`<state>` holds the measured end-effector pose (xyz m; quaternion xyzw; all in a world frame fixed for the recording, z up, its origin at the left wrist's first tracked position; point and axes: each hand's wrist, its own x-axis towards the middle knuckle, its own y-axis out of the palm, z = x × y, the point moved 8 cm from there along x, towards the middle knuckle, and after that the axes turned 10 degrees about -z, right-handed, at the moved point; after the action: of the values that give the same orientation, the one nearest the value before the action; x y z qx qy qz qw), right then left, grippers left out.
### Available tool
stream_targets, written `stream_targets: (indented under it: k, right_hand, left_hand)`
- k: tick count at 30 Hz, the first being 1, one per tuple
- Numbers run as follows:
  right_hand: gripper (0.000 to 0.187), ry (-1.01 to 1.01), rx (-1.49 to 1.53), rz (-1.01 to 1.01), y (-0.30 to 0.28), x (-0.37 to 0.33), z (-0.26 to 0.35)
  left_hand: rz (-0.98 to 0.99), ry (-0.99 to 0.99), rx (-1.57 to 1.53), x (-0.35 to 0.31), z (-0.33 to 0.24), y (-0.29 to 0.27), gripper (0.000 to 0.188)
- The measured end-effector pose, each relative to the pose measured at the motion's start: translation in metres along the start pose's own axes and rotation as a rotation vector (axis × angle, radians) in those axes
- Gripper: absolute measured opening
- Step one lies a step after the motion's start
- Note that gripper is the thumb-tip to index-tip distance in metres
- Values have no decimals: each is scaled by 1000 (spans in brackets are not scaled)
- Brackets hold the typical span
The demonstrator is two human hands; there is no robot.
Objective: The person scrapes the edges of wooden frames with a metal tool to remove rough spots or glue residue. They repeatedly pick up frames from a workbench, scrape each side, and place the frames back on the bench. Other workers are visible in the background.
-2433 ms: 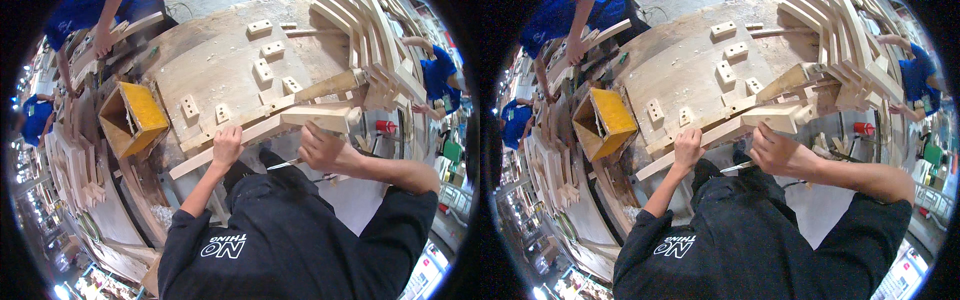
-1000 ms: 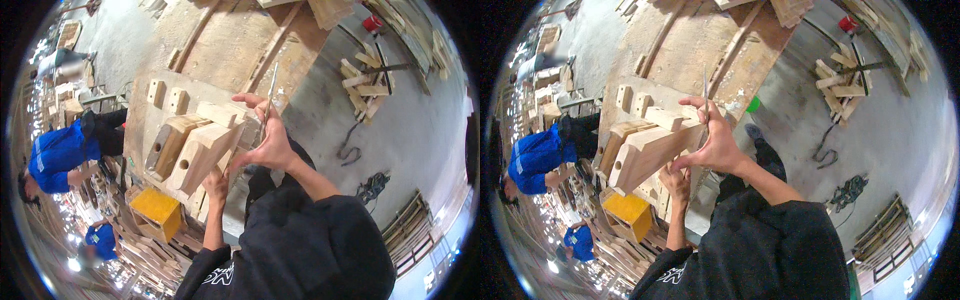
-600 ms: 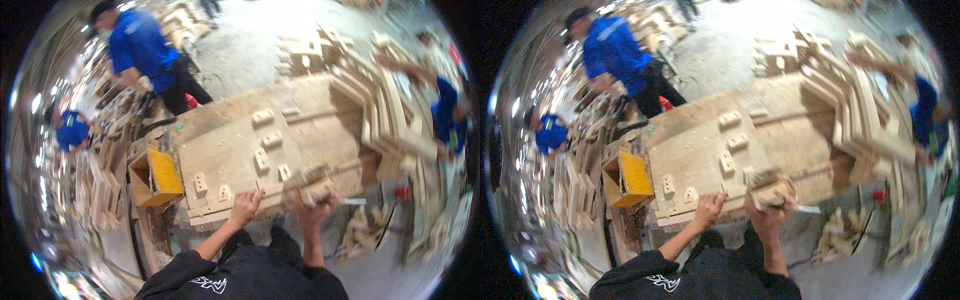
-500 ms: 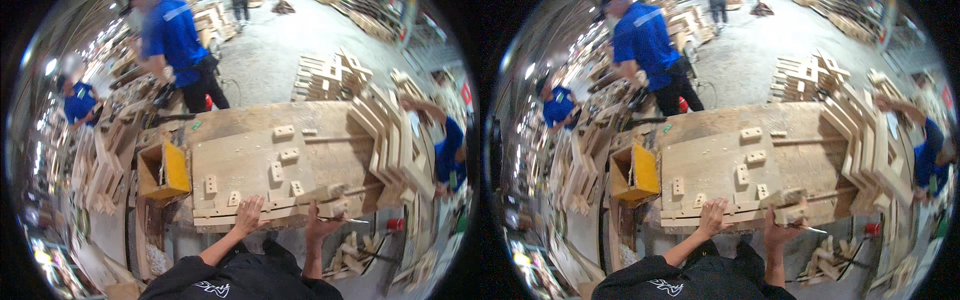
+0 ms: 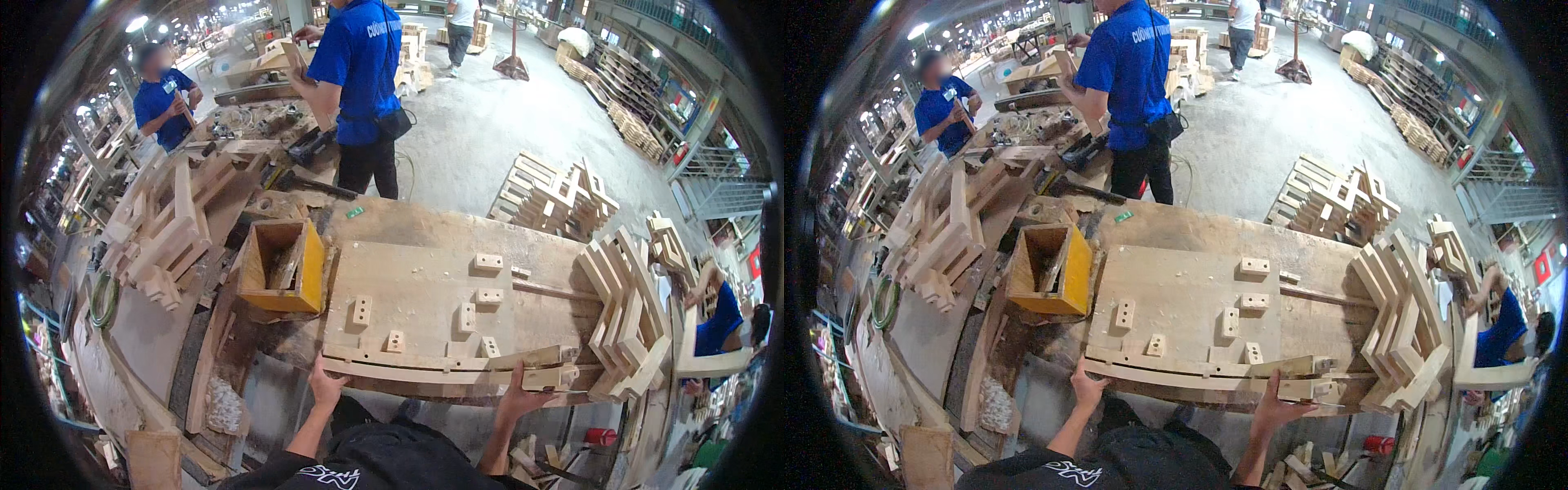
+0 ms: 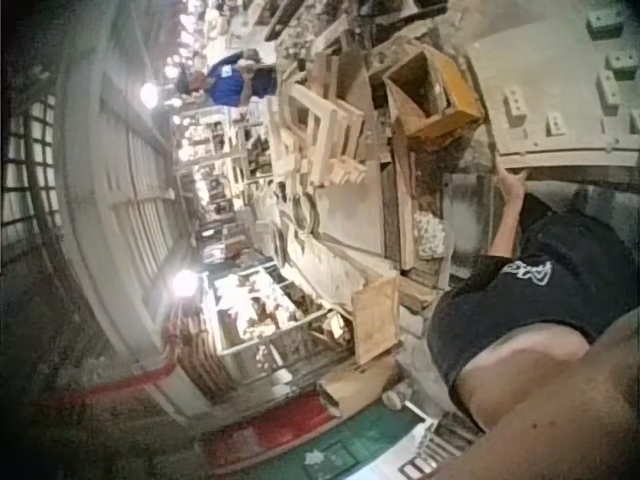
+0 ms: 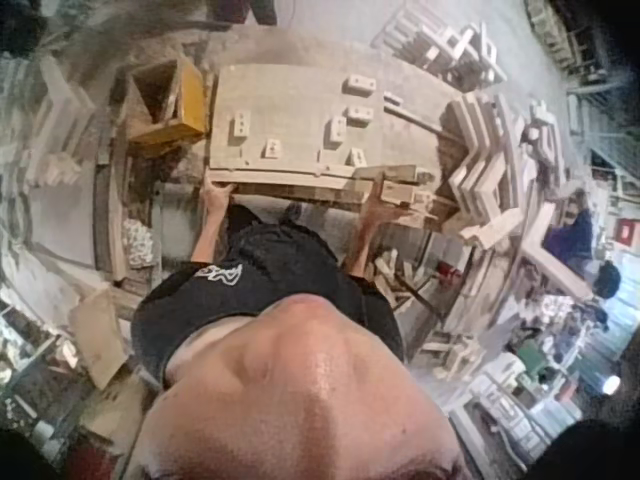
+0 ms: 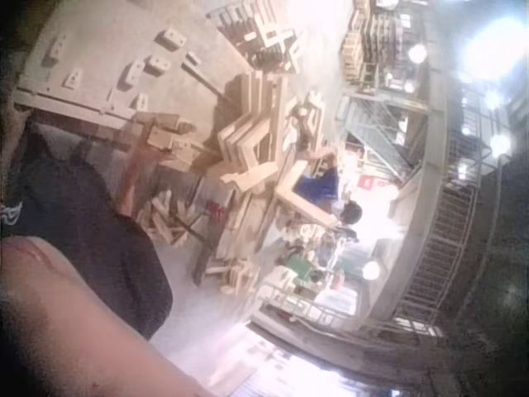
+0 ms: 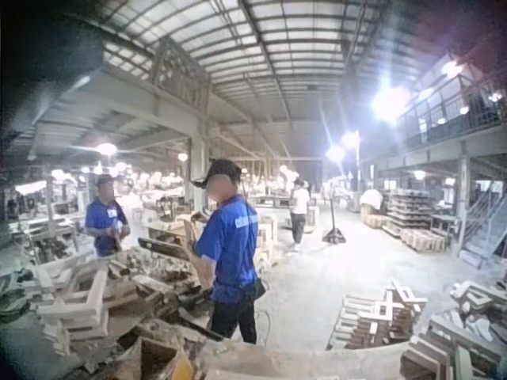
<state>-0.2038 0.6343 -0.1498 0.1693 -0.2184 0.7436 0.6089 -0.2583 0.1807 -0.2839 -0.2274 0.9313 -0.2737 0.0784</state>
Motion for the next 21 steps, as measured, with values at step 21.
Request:
stream_targets:
  k: [21]
  right_hand:
    - [80,-621,166,519,20,5,259]
  left_hand:
    - [1274,539,-59,-133,-220,103,72]
